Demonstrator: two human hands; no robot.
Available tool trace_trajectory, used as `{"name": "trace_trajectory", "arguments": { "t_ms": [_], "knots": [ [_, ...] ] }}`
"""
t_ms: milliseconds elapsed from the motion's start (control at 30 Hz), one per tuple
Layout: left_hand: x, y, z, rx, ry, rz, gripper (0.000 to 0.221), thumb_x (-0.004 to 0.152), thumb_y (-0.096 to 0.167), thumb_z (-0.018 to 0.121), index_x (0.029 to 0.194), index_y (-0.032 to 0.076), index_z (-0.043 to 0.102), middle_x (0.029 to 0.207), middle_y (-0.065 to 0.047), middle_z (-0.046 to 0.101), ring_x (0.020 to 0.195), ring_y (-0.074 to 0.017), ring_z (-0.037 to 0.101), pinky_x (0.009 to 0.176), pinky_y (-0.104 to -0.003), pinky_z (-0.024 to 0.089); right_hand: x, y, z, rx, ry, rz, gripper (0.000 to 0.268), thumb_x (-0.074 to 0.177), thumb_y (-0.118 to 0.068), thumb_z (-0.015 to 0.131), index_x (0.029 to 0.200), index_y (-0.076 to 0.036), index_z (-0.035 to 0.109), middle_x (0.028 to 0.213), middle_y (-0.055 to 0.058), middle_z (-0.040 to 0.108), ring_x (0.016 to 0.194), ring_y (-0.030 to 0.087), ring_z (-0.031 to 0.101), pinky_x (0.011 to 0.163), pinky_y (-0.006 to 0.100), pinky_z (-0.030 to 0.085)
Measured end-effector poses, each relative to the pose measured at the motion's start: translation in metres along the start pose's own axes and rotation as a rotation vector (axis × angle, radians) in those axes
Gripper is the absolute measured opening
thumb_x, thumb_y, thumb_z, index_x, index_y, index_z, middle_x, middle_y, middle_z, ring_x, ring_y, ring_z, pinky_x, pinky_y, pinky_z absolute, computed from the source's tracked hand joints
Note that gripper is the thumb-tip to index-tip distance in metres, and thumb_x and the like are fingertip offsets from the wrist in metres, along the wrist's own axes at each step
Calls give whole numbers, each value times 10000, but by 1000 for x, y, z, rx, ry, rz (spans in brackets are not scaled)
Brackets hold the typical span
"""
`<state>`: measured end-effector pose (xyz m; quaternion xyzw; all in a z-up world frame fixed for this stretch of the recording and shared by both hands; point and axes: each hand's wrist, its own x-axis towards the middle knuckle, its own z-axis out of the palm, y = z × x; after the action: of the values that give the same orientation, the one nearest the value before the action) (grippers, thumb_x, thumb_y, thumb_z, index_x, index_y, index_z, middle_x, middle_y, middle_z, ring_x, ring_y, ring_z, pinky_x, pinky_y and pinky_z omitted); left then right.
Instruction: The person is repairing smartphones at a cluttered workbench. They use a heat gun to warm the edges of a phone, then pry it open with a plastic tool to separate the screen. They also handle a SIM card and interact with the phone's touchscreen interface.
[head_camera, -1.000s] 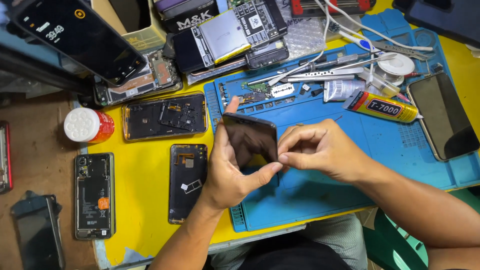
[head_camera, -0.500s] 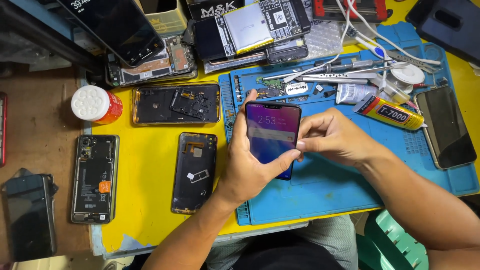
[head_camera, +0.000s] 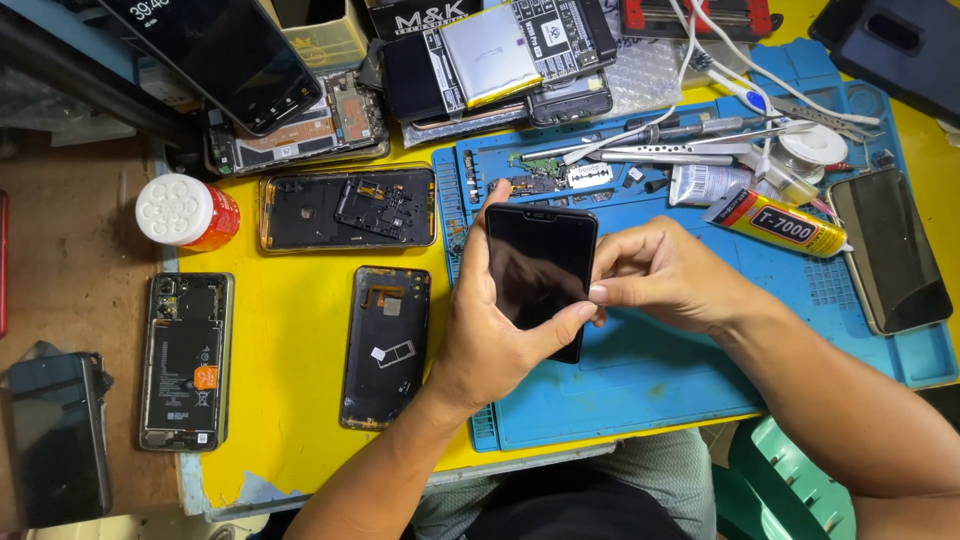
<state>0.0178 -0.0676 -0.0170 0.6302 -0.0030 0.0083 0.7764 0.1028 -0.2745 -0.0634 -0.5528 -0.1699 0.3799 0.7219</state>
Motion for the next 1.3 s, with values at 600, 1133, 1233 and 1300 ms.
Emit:
{"name": "trace_trajectory", "arguments": {
  "t_ms": [600, 1133, 1233, 1300],
  "knots": [
    [-8, -24, -2, -1050, -126, -243, 658, 885, 510, 580, 1293, 3, 487, 1031, -127, 472, 852, -205, 553, 672, -370, 537, 3, 22, 47, 32, 112, 12, 441, 861, -35, 773, 1212, 47, 518, 998, 151, 601, 792, 201, 695, 639, 423, 653],
    [-59, 42, -117, 747, 290, 144, 229, 1032, 102, 635, 1245, 33, 681, 1029, -76, 677, 903, -138, 628, 865, -266, 538, -1, -33, -4, -679, 245, 280, 402, 909, -45, 697, 1309, -12, 713, 971, 127, 747, 867, 176, 663, 751, 293, 541],
    [-80, 33, -136, 992, 302, 55, 213, 999, 135, 682, 1191, 52, 721, 988, -82, 694, 773, -158, 655, 669, -286, 521, 2, -32, 1, -702, 212, 415, 396, 920, -39, 670, 1313, -34, 720, 990, 138, 788, 899, 193, 699, 804, 327, 576],
    [-89, 20, -137, 1054, 312, 20, 233, 980, 144, 707, 1198, 64, 724, 992, -70, 685, 760, -167, 640, 664, -308, 525, 6, -38, 14, -801, 201, 493, 392, 927, -76, 669, 1313, -90, 734, 1030, 95, 815, 928, 170, 706, 838, 312, 563]
  ]
}}
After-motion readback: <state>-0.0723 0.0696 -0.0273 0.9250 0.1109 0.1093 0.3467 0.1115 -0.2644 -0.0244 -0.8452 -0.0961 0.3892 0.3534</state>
